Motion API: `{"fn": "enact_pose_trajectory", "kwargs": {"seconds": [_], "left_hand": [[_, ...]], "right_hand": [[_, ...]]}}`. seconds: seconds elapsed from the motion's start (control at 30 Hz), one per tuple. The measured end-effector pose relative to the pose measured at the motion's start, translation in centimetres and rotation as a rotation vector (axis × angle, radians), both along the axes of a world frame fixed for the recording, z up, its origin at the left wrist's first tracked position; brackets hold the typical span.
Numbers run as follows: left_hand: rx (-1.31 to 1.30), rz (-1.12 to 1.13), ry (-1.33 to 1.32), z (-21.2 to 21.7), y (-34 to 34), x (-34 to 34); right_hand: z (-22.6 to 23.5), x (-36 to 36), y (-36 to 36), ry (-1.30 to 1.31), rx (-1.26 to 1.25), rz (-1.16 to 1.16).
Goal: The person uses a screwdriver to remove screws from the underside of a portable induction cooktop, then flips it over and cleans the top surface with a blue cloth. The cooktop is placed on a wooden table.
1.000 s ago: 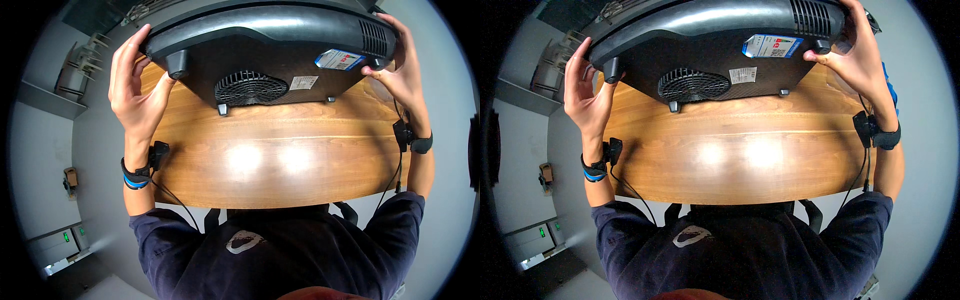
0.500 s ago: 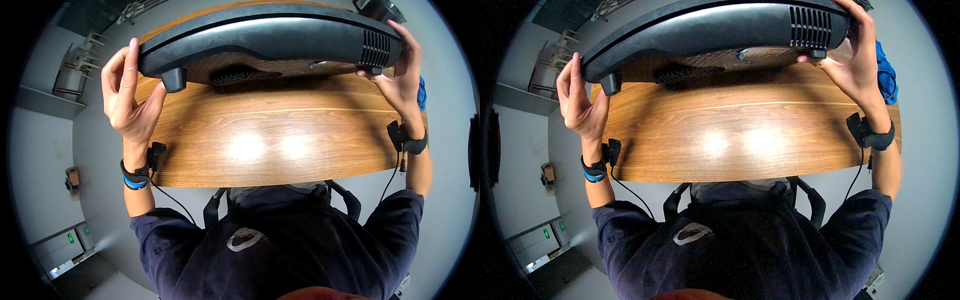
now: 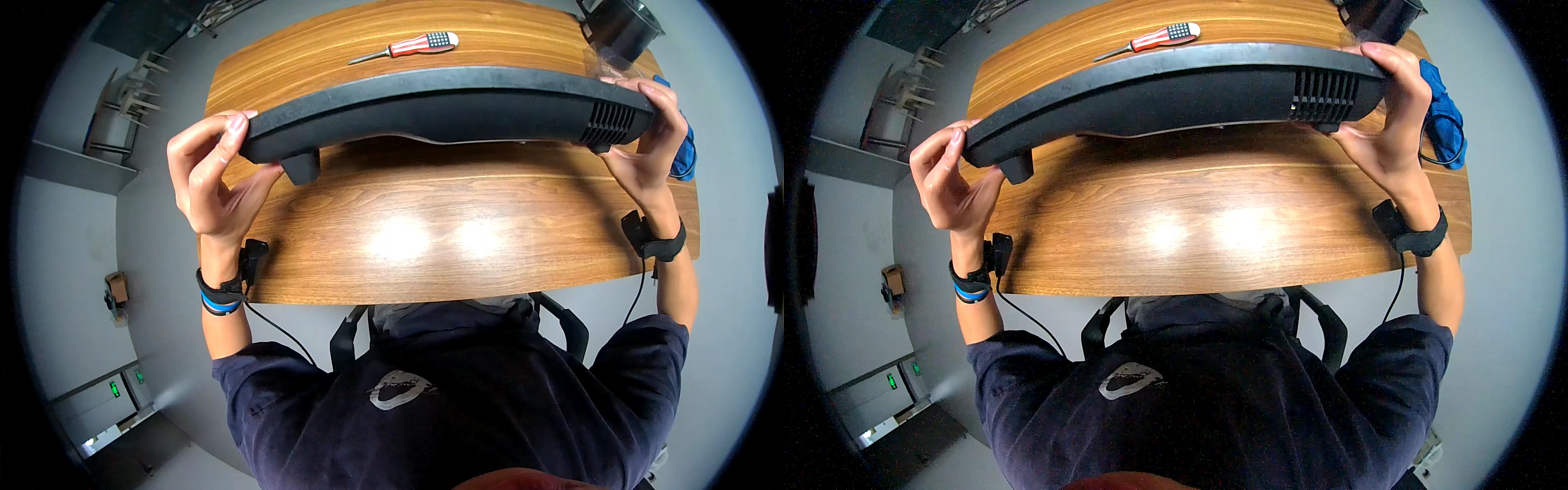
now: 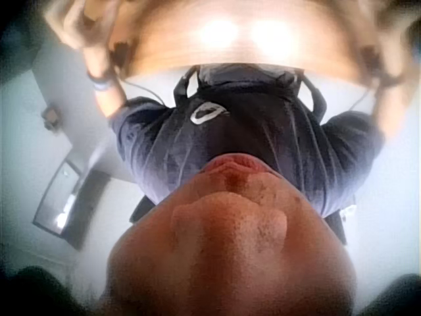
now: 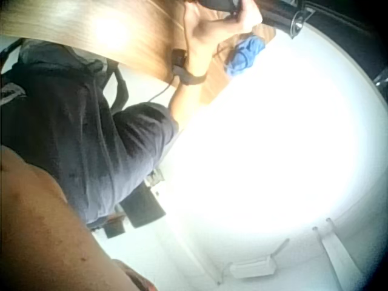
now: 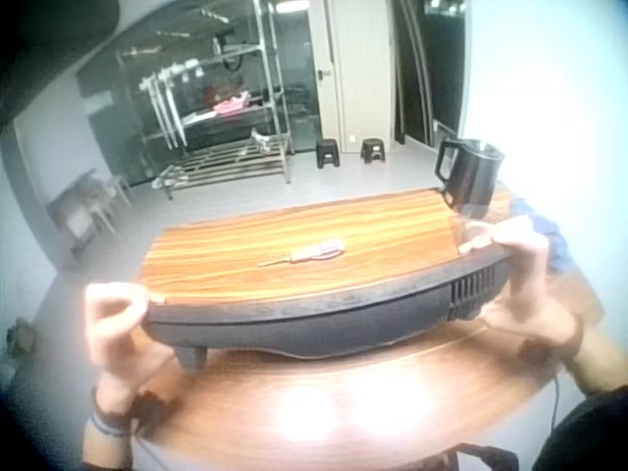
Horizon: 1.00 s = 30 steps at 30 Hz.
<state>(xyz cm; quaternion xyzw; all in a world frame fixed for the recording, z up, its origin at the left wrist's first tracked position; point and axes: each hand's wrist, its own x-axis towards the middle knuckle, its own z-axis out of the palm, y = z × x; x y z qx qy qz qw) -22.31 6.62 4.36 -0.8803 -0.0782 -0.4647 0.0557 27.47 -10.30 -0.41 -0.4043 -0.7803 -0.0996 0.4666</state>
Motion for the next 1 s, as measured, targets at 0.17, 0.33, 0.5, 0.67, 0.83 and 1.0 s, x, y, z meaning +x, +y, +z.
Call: {"fn": "enact_pose_trajectory", "kwargs": {"seconds": [0.17,0.33,0.5,0.67,0.83,1.0], "left_hand": [[-0.041,-0.076,0.045,-0.2,0.2,-0.1],[-0.022,-0.113,0.056,-1.0,0.3,-0.1],[0.022,-0.04,0.158,-1.6,-0.1,-0.4],[0.015,-0.055,0.076,-2.3,-0.2,0.0],[0.02,-0.001,0.138,-2.2,-0.8,0.3],[-0.008,0.191,0.293,-1.9,-1.9,1.3]], "right_hand": [[-0.8,-0.3,0.3,0.013,0.033,0.06],[-1.3,-0.6,0.6,-0.016,0.028,0.052],[-1.6,-1.6,-0.1,-0.102,-0.01,-0.007],[-2.0,-1.9,0.4,-0.11,0.003,-0.01],[-2.7,-1.6,-0.2,-0.132,-0.032,-0.029],[-4.0,-1.8,-0.7,-0.219,-0.037,-0.082]]}}
